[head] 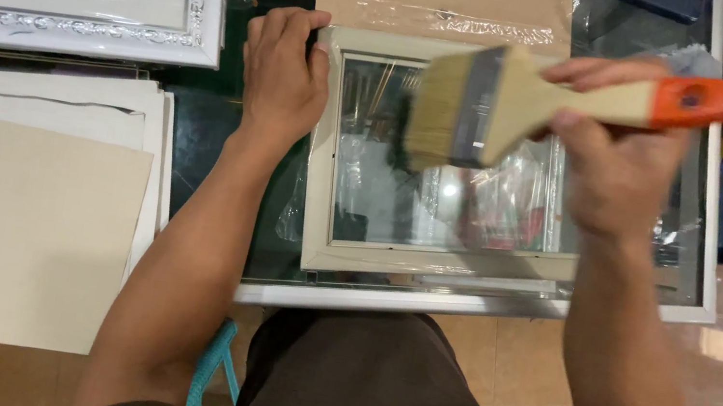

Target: Cleaning the glass of a picture frame and then assembling it with a backing board.

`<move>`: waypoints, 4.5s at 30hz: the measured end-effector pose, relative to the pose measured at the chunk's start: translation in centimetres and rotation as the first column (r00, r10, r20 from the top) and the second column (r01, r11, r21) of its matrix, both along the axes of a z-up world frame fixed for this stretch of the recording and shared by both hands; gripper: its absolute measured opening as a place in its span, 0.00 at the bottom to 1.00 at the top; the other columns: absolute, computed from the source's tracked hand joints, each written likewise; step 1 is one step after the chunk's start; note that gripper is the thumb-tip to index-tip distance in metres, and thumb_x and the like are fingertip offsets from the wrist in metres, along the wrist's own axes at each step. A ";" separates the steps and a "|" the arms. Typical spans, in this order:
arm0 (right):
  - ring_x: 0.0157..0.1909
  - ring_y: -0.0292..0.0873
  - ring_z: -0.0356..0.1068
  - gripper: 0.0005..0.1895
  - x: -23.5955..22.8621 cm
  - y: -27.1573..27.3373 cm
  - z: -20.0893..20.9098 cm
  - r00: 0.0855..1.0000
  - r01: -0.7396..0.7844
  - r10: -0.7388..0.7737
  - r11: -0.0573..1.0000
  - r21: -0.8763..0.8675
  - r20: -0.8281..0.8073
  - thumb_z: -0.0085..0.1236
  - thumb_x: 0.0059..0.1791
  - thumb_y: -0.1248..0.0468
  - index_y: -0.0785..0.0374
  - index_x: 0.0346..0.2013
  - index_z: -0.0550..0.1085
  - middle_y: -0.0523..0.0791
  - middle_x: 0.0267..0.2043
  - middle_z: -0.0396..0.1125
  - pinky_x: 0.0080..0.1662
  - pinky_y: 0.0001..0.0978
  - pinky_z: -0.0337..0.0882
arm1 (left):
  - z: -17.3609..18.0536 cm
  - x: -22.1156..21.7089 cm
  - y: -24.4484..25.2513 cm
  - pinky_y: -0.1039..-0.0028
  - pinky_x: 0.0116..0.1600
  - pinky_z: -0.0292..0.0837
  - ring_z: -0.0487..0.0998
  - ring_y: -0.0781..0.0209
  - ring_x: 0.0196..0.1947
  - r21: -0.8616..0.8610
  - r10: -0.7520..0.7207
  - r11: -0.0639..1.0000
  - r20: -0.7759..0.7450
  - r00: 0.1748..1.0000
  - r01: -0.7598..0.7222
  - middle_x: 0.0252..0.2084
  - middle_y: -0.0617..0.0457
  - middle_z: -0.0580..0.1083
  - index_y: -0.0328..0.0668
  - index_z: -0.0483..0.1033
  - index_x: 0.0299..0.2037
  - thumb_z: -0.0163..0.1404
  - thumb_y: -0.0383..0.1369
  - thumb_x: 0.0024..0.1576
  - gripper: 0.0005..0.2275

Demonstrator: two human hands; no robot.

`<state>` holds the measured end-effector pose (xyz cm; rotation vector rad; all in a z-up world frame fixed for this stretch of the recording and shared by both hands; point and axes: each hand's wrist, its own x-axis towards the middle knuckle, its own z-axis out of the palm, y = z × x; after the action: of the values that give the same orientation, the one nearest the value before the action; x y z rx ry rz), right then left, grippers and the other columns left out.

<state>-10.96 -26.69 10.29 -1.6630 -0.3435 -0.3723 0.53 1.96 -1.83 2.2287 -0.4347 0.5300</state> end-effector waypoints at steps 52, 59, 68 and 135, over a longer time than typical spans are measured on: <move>0.51 0.50 0.64 0.21 -10.2 -9.7 -0.3 0.831 0.425 -0.555 0.678 -0.600 -0.038 0.51 0.52 0.85 0.81 0.60 0.70 0.60 0.59 0.65 0.54 0.36 0.66 | 1.1 -0.4 -0.8 0.58 0.56 0.62 0.66 0.44 0.51 0.137 0.006 0.991 0.009 1.000 -0.007 0.53 0.44 0.70 0.36 0.72 0.53 0.58 0.28 0.59 0.14; 0.54 0.55 0.71 0.19 -2.9 -8.8 0.0 0.990 0.130 -0.134 0.800 -0.586 0.037 0.60 0.50 0.86 0.79 0.55 0.74 0.60 0.56 0.71 0.58 0.41 0.71 | 1.4 -0.7 -1.1 0.60 0.56 0.61 0.65 0.46 0.52 0.176 0.013 0.984 0.021 1.000 -0.016 0.52 0.46 0.68 0.39 0.76 0.55 0.57 0.28 0.60 0.13; 0.44 0.38 0.80 0.17 -9.4 -10.7 3.4 0.881 -0.394 0.114 0.714 -0.578 -0.460 0.57 0.46 0.71 0.56 0.49 0.78 0.43 0.51 0.79 0.45 0.27 0.81 | 1.5 -0.9 -1.7 0.59 0.55 0.61 0.65 0.45 0.50 0.176 0.056 0.982 0.062 0.996 -0.066 0.51 0.45 0.68 0.38 0.75 0.53 0.57 0.27 0.59 0.13; 0.56 0.48 0.70 0.28 3.9 8.0 -4.5 0.994 0.024 -0.062 0.922 -0.387 -0.086 0.52 0.48 0.74 0.60 0.63 0.65 0.51 0.63 0.65 0.57 0.40 0.76 | 0.7 -0.5 -0.7 0.61 0.56 0.64 0.68 0.49 0.51 0.088 0.063 0.994 0.020 0.998 -0.064 0.52 0.50 0.72 0.42 0.77 0.52 0.53 0.26 0.58 0.12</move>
<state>-7.08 -18.69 5.78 -2.0713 -0.3214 -0.2652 0.01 1.28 -1.13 2.3306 -0.4040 0.5735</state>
